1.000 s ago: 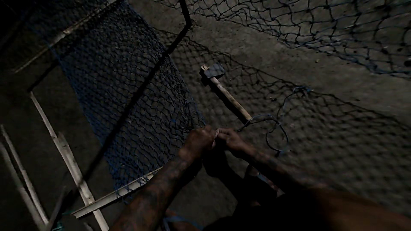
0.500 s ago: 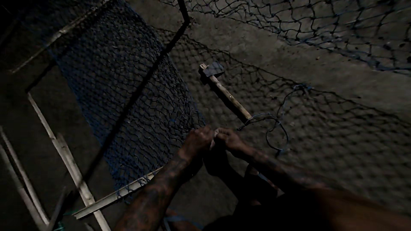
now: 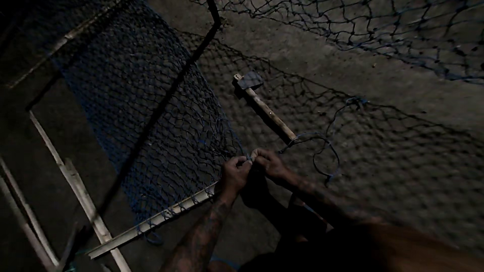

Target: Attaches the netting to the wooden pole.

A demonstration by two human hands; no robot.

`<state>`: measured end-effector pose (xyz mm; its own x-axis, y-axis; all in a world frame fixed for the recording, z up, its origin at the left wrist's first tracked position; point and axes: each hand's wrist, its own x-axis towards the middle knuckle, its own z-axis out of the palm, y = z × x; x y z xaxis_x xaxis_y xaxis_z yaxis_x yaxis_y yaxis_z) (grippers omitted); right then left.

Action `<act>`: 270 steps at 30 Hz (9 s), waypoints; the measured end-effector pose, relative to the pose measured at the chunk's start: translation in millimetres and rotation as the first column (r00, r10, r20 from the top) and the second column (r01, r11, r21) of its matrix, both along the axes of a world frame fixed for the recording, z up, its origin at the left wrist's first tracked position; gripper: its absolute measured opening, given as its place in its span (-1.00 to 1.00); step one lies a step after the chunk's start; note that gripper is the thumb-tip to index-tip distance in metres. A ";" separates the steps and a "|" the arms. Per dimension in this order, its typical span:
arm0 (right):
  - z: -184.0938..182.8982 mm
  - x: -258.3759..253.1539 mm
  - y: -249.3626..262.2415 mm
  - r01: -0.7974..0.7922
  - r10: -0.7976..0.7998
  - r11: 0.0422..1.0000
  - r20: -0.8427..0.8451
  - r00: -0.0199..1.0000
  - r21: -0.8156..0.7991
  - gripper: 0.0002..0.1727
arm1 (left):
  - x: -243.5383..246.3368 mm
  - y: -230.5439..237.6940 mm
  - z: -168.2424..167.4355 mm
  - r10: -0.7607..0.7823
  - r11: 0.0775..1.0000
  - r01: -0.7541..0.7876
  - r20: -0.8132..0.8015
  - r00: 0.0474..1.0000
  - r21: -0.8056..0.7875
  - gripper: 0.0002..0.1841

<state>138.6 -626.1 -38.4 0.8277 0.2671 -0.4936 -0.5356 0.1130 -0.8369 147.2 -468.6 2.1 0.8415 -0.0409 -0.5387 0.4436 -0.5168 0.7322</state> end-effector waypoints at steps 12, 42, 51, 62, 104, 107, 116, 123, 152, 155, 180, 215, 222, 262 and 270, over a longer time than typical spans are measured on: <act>1.9 5.4 -5.8 -0.207 0.284 0.902 0.160 0.945 -0.378 -0.74 | 0.9 0.4 -5.4 -0.119 0.993 0.120 0.084 0.989 -0.002 -0.77; -7.7 -0.4 -29.3 -0.100 0.203 0.955 0.367 0.908 -0.281 -0.70 | 11.4 8.8 15.6 -0.090 0.986 0.084 -0.031 0.995 -0.144 -0.82; -2.5 0.5 -22.2 -0.095 0.213 0.938 0.340 0.916 -0.332 -0.71 | 9.9 6.2 6.2 0.046 0.969 -0.052 -0.031 0.998 -0.241 -0.75; 8.0 0.7 -14.5 -0.133 0.282 0.902 0.326 0.902 -0.411 -0.67 | 11.7 7.6 5.3 -0.040 0.989 0.050 0.078 0.996 -0.137 -0.82; -18.3 -15.6 -27.3 0.121 -0.068 0.974 0.266 0.962 -0.189 -0.70 | 10.3 -23.4 -11.6 0.087 0.907 -0.054 0.061 0.994 -0.417 -0.83; -22.5 -16.8 -26.0 0.117 -0.071 0.980 0.261 0.963 -0.161 -0.71 | 10.1 -22.9 -12.8 0.080 0.914 -0.047 0.066 0.995 -0.402 -0.84; -23.6 -15.0 -26.6 0.111 -0.042 0.964 0.277 0.960 -0.241 -0.72 | 15.3 -22.8 -13.3 -0.003 0.965 0.035 0.122 0.992 -0.258 -0.85; -20.8 -8.3 -23.0 0.173 -0.024 0.907 0.363 0.932 -0.384 -0.74 | 13.5 -20.2 -19.8 0.019 0.973 0.004 0.094 0.995 -0.231 -0.83; 9.0 6.7 -26.5 -0.063 0.115 0.917 0.111 0.987 -0.393 -0.73 | 3.5 -19.9 -16.8 -0.242 0.970 0.213 0.454 0.858 0.115 -0.85; 4.4 4.4 -26.1 -0.008 0.028 0.968 0.080 0.996 -0.249 -0.76 | 5.6 -17.7 -15.9 -0.278 0.961 0.239 0.501 0.819 0.141 -0.86; 4.4 4.7 -20.0 0.142 -0.140 0.990 -0.090 0.986 0.015 -0.84 | 21.0 -8.8 -1.8 -0.566 0.823 0.369 0.555 0.609 0.433 -0.85; 25.6 6.6 -9.1 -0.043 0.040 0.919 -0.016 0.999 -0.392 -0.76 | 10.7 -22.0 2.4 -0.805 0.540 0.308 0.374 0.461 0.784 -0.81; 20.0 7.1 -3.5 -0.030 0.023 0.920 -0.023 0.999 -0.391 -0.72 | 10.0 -31.4 15.3 -0.732 0.502 0.412 0.120 0.671 0.760 -0.71; 11.3 9.7 -10.0 0.018 -0.041 0.975 -0.099 0.994 -0.222 -0.75 | 20.2 -29.7 22.1 -0.474 0.787 0.421 0.005 0.881 0.452 -0.69; 11.1 8.2 -4.4 0.178 -0.172 0.984 -0.230 0.958 0.006 -0.78 | 2.8 -10.7 -23.3 -0.100 0.988 0.122 0.211 0.972 -0.094 -0.82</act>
<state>146.8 -630.4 -27.2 0.7291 0.1439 -0.6691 -0.6815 0.2422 -0.6905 150.0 -479.3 -21.2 0.9204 -0.1882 -0.3428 0.2224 -0.4690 0.8547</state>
